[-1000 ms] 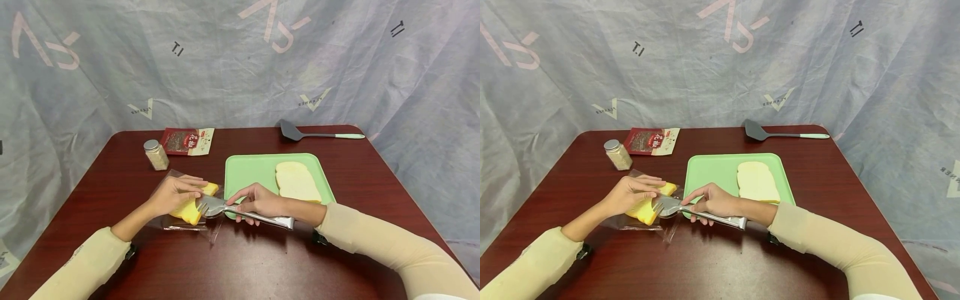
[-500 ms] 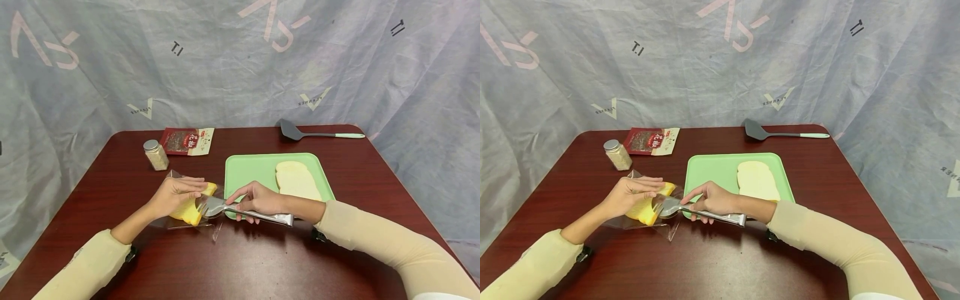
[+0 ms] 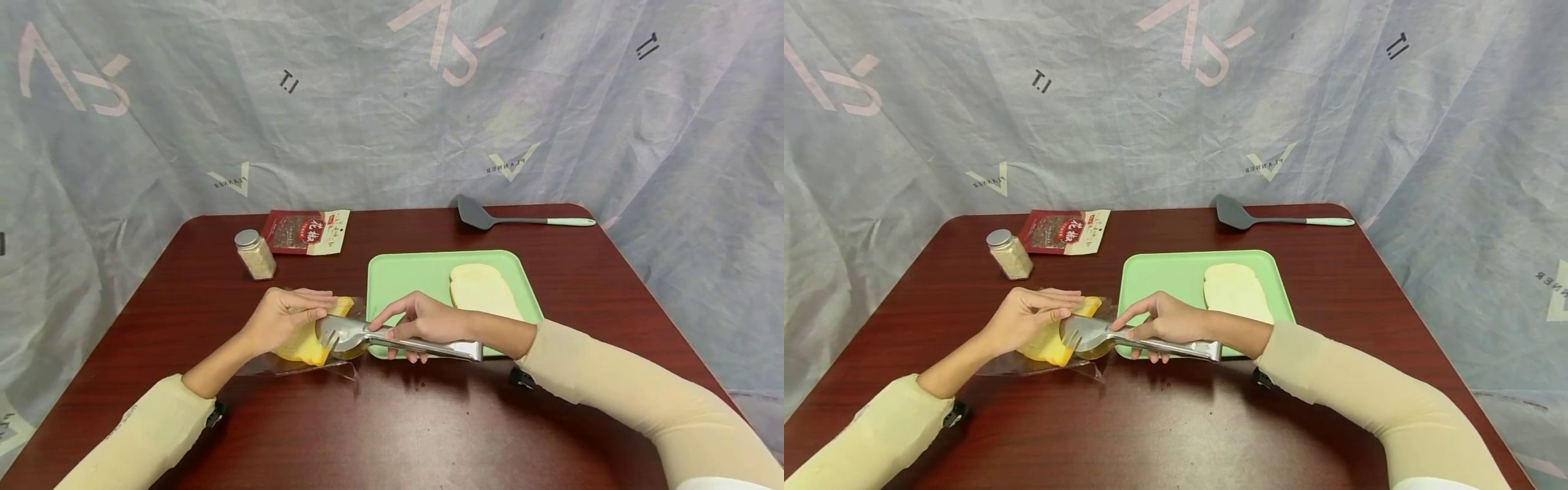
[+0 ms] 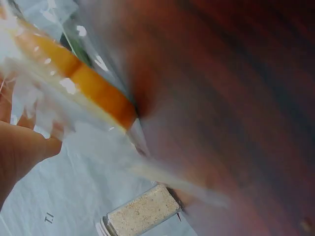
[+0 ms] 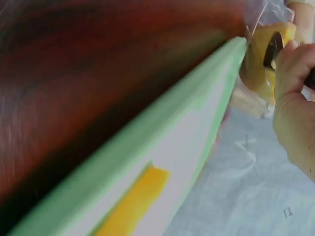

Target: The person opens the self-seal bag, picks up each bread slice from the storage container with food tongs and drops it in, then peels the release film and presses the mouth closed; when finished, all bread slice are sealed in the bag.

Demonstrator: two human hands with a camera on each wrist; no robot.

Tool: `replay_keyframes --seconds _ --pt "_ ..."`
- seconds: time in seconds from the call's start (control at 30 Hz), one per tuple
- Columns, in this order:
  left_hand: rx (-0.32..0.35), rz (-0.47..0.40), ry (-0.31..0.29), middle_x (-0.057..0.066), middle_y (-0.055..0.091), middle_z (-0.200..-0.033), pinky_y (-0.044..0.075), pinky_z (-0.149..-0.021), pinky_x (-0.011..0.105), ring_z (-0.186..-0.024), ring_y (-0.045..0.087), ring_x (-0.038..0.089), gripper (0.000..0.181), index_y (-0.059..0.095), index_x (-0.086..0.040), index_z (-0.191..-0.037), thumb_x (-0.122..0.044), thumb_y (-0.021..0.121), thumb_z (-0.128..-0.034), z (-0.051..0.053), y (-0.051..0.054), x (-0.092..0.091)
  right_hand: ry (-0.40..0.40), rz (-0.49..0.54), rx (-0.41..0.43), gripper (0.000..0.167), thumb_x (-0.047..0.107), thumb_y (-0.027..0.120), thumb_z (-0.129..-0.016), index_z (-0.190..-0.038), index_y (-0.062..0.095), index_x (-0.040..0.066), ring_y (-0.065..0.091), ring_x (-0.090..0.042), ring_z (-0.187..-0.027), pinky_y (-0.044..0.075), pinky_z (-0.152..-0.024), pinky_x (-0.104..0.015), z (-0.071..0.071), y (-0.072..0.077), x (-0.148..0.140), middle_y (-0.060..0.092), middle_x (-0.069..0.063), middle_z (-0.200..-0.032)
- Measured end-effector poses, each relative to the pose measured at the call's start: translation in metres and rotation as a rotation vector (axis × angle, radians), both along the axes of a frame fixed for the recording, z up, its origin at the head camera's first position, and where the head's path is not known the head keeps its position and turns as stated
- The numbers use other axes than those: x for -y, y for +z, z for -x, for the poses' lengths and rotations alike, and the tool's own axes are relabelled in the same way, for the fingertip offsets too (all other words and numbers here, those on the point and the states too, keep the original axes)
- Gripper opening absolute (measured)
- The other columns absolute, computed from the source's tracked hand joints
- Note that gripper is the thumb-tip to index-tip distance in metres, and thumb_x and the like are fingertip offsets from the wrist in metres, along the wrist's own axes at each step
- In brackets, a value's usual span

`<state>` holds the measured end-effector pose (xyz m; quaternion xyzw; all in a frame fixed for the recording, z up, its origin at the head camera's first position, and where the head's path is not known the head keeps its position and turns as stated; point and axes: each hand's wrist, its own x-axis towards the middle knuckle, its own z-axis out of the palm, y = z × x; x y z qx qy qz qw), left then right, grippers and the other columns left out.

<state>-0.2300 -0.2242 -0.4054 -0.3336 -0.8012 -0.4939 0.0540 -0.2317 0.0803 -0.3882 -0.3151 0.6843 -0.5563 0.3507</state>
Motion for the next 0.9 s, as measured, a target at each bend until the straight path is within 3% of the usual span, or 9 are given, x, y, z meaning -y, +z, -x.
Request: replay_keyframes --seconds 0.3,0.43,0.57,0.73,0.9 --pt "-0.017 -0.055 0.065 0.016 0.072 -0.111 0.047 -0.097 0.021 -0.116 0.064 0.03 0.02 0.076 0.002 -0.105 0.005 0.072 -0.086 0.005 0.009 0.001 0.012 -0.115 -0.068 0.032 0.015 0.065 -0.096 -0.128 0.068 0.017 0.062 -0.054 -0.067 0.055 -0.048 -0.039 -0.007 0.021 -0.027 0.071 -0.026 -0.093" --pt "-0.05 -0.162 0.107 0.019 0.071 -0.11 0.051 -0.091 0.023 -0.113 0.066 0.018 0.018 0.074 0.007 -0.104 0.009 0.07 -0.0868 0.008 0.015 0.002 -0.037 -0.116 -0.11 0.032 0.015 0.065 -0.097 -0.129 0.068 0.019 0.065 -0.049 -0.069 0.056 -0.05 -0.042 -0.011 0.034 -0.044 0.073 -0.02 -0.096" --pt "-0.048 -0.272 0.151 0.02 0.071 -0.11 0.054 -0.084 0.023 -0.107 0.068 0.012 0.017 0.072 0.012 -0.104 0.01 0.068 -0.0882 0.012 0.022 0.001 -0.081 -0.05 -0.155 0.034 0.013 0.065 -0.097 -0.131 0.066 0.012 0.068 -0.034 -0.064 0.055 -0.049 -0.042 -0.013 0.05 -0.061 0.073 -0.017 -0.098" --pt "0.0 -0.223 0.183 0.021 0.071 -0.11 0.053 -0.085 0.02 -0.107 0.067 0.007 0.018 0.074 0.008 -0.105 0.008 0.068 -0.0886 0.017 0.019 -0.007 -0.128 -0.003 -0.153 0.035 0.011 0.064 -0.097 -0.132 0.063 0.006 0.067 -0.027 -0.063 0.055 -0.049 -0.039 -0.014 0.065 -0.082 0.07 -0.026 -0.102" --pt "0.029 -0.174 0.178 0.018 0.072 -0.109 0.052 -0.087 0.02 -0.11 0.067 0.013 0.018 0.076 0.002 -0.105 0.004 0.071 -0.088 0.021 0.015 -0.018 -0.113 0.009 -0.154 0.036 0.008 0.062 -0.098 -0.133 0.061 0.003 0.066 -0.029 -0.065 0.054 -0.049 -0.039 -0.013 0.065 -0.098 0.071 -0.023 -0.102"
